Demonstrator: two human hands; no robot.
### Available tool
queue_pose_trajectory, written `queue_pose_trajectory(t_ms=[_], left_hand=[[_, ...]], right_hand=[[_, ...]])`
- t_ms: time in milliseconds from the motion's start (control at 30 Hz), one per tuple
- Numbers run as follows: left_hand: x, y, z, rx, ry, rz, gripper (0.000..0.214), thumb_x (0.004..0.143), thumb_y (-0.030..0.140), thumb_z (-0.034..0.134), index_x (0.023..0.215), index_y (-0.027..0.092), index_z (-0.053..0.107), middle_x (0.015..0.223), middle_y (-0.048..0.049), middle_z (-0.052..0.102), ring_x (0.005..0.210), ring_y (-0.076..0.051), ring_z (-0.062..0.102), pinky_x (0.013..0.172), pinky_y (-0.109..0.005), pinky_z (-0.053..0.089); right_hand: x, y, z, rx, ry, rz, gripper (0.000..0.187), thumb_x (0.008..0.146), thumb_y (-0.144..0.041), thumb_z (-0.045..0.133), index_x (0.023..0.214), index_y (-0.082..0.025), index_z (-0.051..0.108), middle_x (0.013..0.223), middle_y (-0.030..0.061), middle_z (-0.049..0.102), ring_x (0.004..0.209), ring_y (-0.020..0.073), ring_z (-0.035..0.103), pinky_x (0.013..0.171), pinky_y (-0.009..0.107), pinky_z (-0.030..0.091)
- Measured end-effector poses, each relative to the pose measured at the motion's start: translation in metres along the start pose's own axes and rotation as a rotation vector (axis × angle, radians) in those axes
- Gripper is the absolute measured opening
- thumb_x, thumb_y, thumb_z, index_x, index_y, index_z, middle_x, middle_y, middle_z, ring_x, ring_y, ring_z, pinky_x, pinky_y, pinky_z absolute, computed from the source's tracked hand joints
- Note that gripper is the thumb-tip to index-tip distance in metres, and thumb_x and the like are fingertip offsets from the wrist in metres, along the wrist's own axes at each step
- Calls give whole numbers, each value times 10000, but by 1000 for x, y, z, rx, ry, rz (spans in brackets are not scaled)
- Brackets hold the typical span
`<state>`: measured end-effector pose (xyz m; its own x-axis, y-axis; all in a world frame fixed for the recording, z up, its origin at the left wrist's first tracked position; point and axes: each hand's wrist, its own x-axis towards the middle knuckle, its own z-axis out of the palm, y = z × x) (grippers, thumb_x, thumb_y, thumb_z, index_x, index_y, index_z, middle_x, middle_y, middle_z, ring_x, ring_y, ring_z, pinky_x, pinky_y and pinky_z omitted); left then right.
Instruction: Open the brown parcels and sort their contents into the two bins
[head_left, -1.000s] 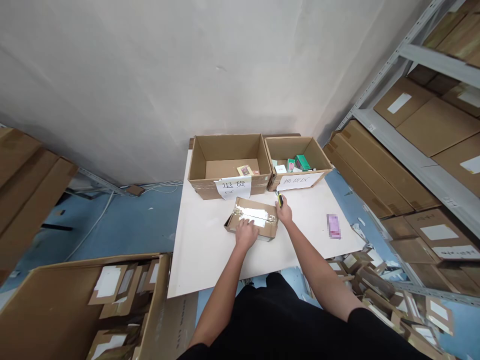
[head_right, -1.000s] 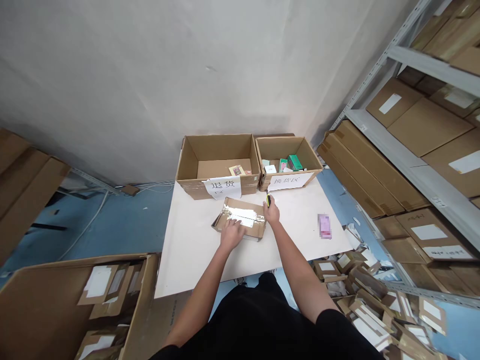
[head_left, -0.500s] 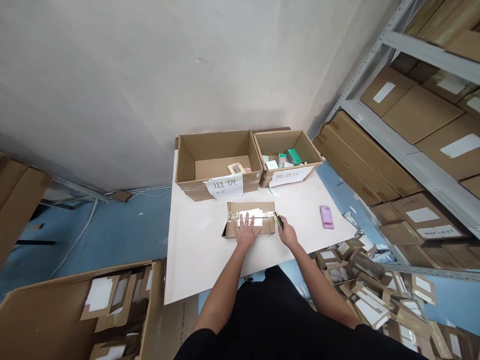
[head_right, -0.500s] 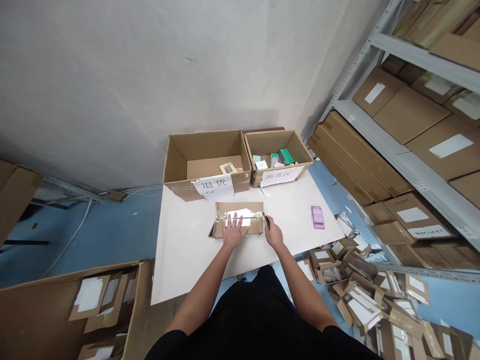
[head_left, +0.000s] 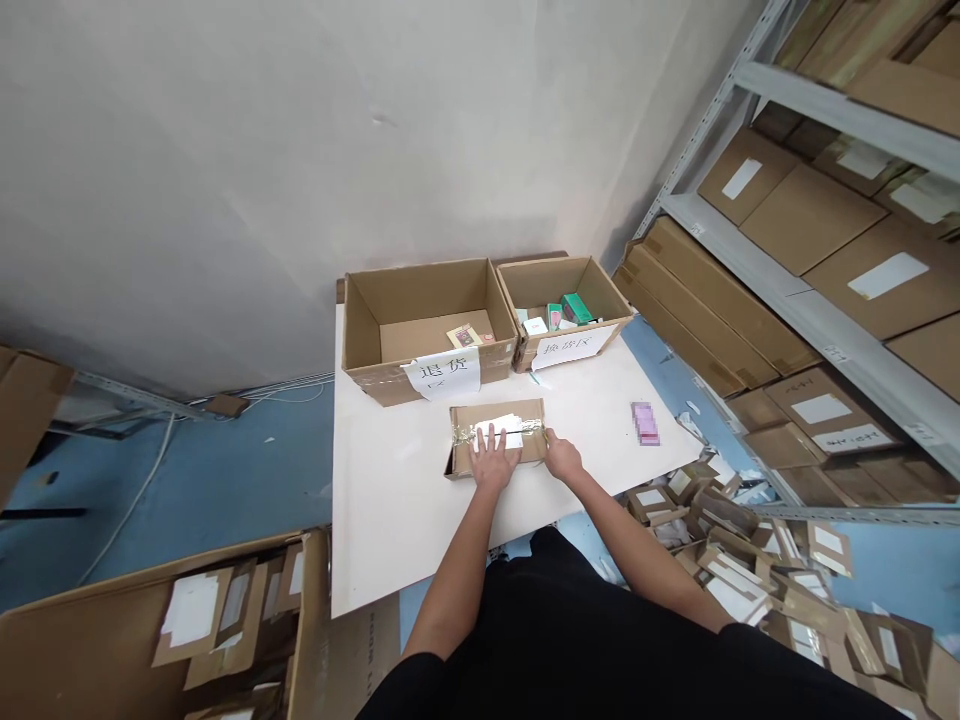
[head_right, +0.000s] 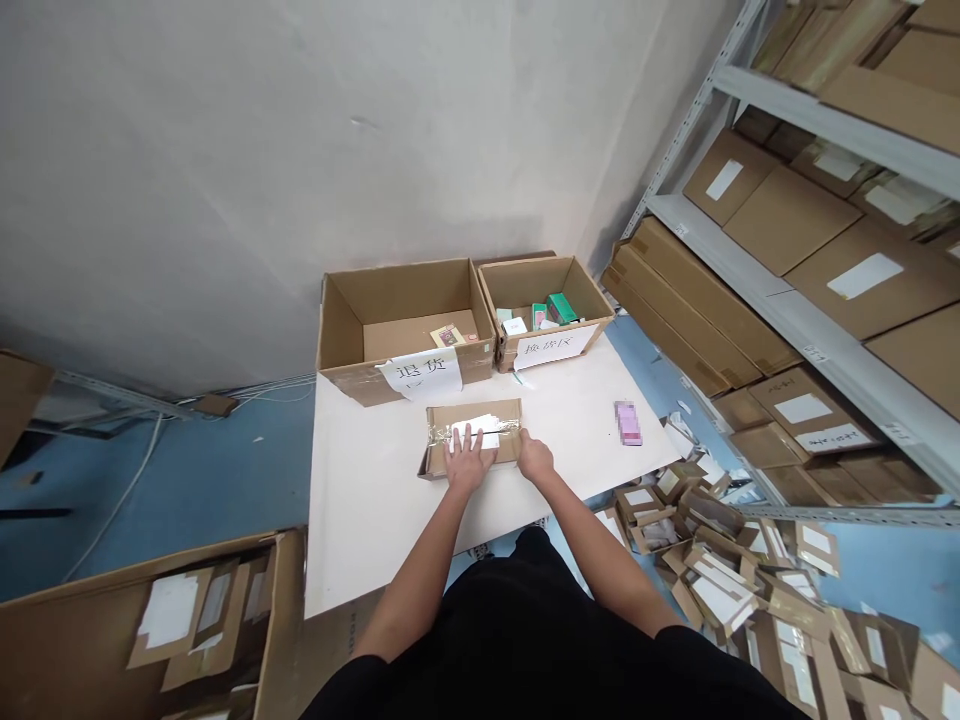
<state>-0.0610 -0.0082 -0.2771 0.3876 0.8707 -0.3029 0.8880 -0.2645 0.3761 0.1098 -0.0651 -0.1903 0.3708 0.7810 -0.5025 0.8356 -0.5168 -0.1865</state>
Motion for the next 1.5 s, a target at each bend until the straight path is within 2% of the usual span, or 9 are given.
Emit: queue_pose_trajectory(t_ms=[167,367,700,867,1000,1200,1333,1433,1500], left_hand=[[-1,1,2,-14,18,7,801,981,688,412,1687,331,284,1785,-2,145,1647,-343,-71,1315,-616,-9],[2,0,7,44,37,11,789,990,672,395,1682,305,308,1780,-19,130,1649,-362,8,1306,-648,34],[5,2,6,63,6,-34,795,983,684,412,1674,300,329,1780,-14,120,1650,-350,-11,1314,-619,36],[4,2,5,38,64,4,751,993,650,425,1664,320,354,1775,-18,169,1649,-352,43,1311,-626,50],[-4,3,1,41,102,22,735,1002,620,434,1662,304,363,1772,-25,200,1649,-348,59,1315,-611,68],[-35,5,7,75,174,6,668,1052,548,352,1660,271,381,1771,-37,220,1640,-378,93,1318,-595,109],[-46,12,-2,73,49,-57,668,1040,565,399,1613,230,467,1700,-130,388,1573,-433,291,1255,-598,282],[-35,7,-30,14,-39,-46,534,1048,500,407,1482,263,610,1488,-138,629,1392,-374,547,1113,-516,462],[-22,-8,-55,-12,13,-66,483,1061,412,379,1438,254,636,1408,-132,678,1322,-324,594,1074,-460,487]], right_hand=[[-8,15,-8,50,-14,4,494,969,-161,540,1454,-253,515,1182,135,751,1049,285,722,745,301,451],[7,10,-20,36,109,-15,456,1050,-207,423,1498,-278,468,1169,117,754,1041,265,721,770,298,444],[-5,8,6,-57,-75,-9,600,941,-150,534,1527,-243,442,1209,150,750,1083,288,721,797,312,474],[-18,23,24,131,164,22,543,1048,-257,401,1588,-229,359,1204,140,759,1072,282,734,852,327,491],[-18,30,54,380,303,102,743,1031,-492,469,1655,-175,218,1348,174,705,1169,327,714,942,387,523],[25,22,89,689,356,166,1080,830,-647,705,1654,-148,218,1532,200,578,1330,357,632,1057,408,513],[75,8,64,747,355,159,1189,738,-637,790,1658,-135,228,1524,202,585,1349,350,617,1078,393,502],[98,-2,39,736,384,114,1176,737,-628,790,1660,-148,244,1517,198,592,1350,361,616,1086,409,493],[97,-7,34,745,453,108,1131,779,-643,747,1663,-153,239,1552,203,557,1366,366,600,1088,417,490]])
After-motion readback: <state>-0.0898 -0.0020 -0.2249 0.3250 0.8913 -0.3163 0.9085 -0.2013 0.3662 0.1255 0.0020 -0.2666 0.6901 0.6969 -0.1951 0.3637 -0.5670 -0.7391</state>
